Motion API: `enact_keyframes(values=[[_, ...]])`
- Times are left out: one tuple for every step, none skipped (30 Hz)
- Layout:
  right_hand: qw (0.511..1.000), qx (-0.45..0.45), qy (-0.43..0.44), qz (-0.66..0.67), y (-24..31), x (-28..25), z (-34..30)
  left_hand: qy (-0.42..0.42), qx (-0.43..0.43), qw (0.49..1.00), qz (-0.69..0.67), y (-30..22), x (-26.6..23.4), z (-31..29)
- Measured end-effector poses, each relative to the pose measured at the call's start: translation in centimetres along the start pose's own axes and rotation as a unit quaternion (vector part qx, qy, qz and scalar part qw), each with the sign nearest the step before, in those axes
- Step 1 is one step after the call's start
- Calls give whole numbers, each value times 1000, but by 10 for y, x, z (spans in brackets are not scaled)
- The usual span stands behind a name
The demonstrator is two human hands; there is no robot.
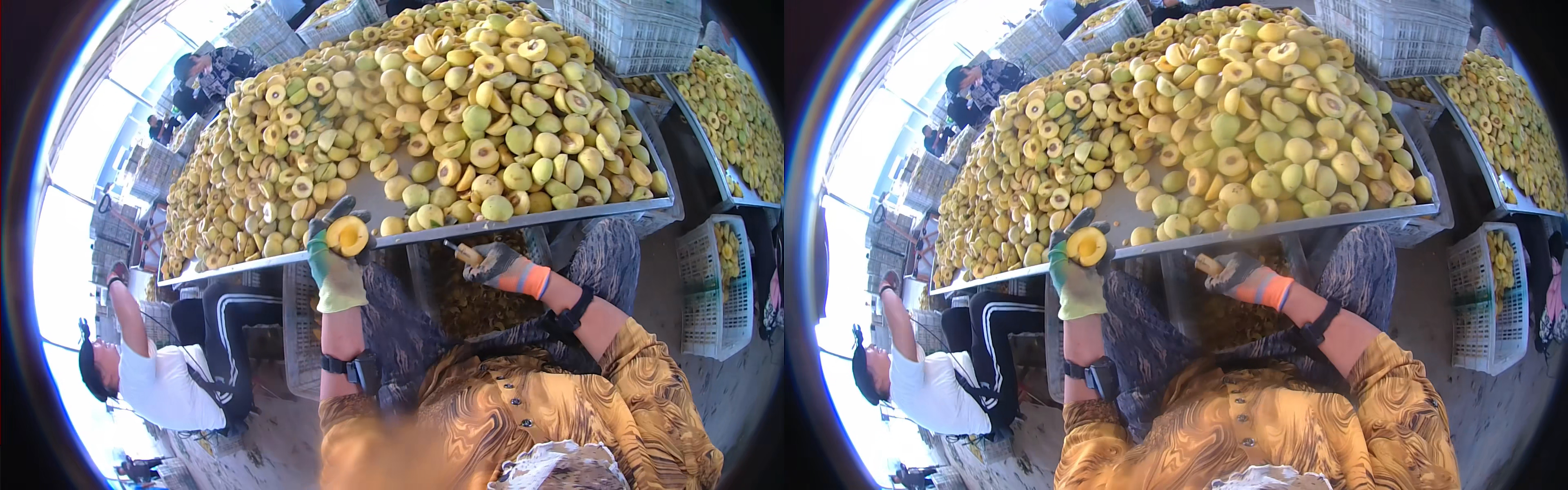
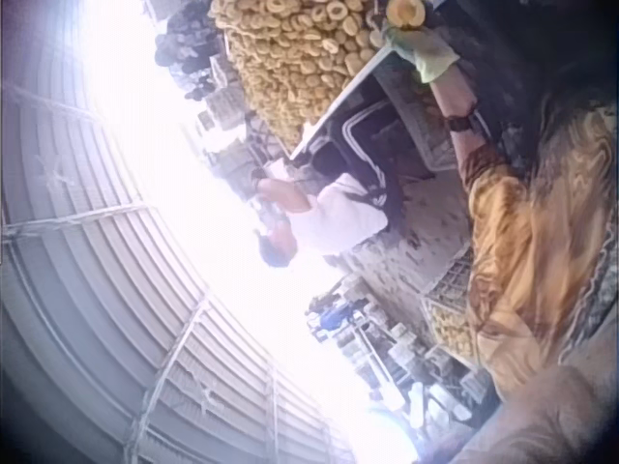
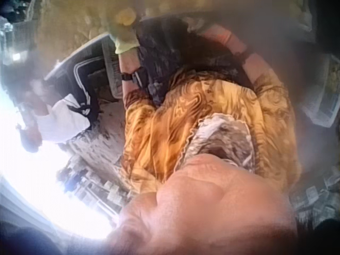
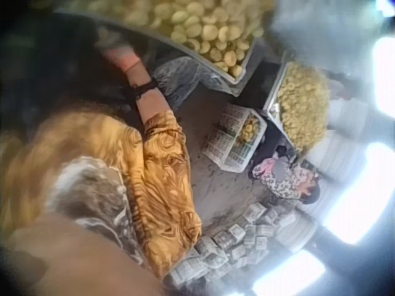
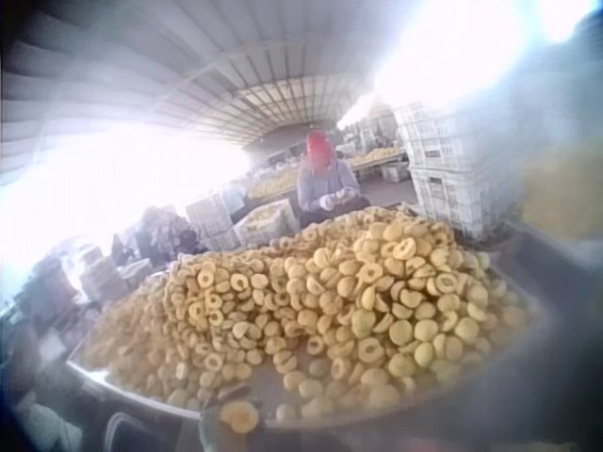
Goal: The person processes fruit on a large table, picking up individual pieces, removing the pits using a small tool, and placing the pitted fruit into a basket.
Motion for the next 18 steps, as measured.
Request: enact_keyframes(values=[[997,-57,-27,46,6,0,1,-4,0,1000,0,0,-2,-4],[997,-51,-9,51,7,0,3,-37,-2,999,16,2,-6,-8],[997,-50,-7,52,7,3,1,-70,-5,997,31,3,-10,-13],[1000,-22,-10,-11,17,2,1,-90,10,995,34,1,-12,-17],[997,9,-16,-76,24,-1,-1,-87,36,994,59,-1,-22,-18],[996,14,-22,-84,29,0,-2,-104,54,990,83,-7,-32,-23],[996,15,-22,-83,34,-1,-2,-121,73,984,107,-15,-42,-28],[998,24,1,-66,39,0,-2,-134,69,980,127,-21,-58,-36],[998,37,19,-51,36,-3,-4,-185,86,976,73,-18,-70,-36],[998,43,15,-50,31,-6,-6,-198,75,973,89,-16,-93,-39],[999,5,2,-44,36,-5,-4,-216,70,967,112,-27,-106,-50],[999,-33,-11,-37,40,-5,-1,-239,51,960,135,-32,-116,-60],[999,-31,-12,-37,37,-3,0,-260,28,953,153,-36,-106,-64],[994,-74,-2,75,36,0,1,-211,60,967,131,-33,-88,-60],[976,-117,6,185,36,1,2,-205,87,969,107,-23,-68,-52],[971,-110,42,208,51,10,6,-185,100,950,229,-21,-58,-52],[966,-96,68,228,59,15,5,-154,108,921,340,-6,-48,-43],[985,-107,33,131,69,16,3,-129,90,945,287,13,-17,-38]])
Point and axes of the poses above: each hand's wrist, its own z-axis towards the middle knuckle, its own x-axis out of the palm, y = z × x, the point moved 5 cm from there along z, towards the middle knuckle, and after that the axes turned 15 degrees about y, right-handed, at the moved point
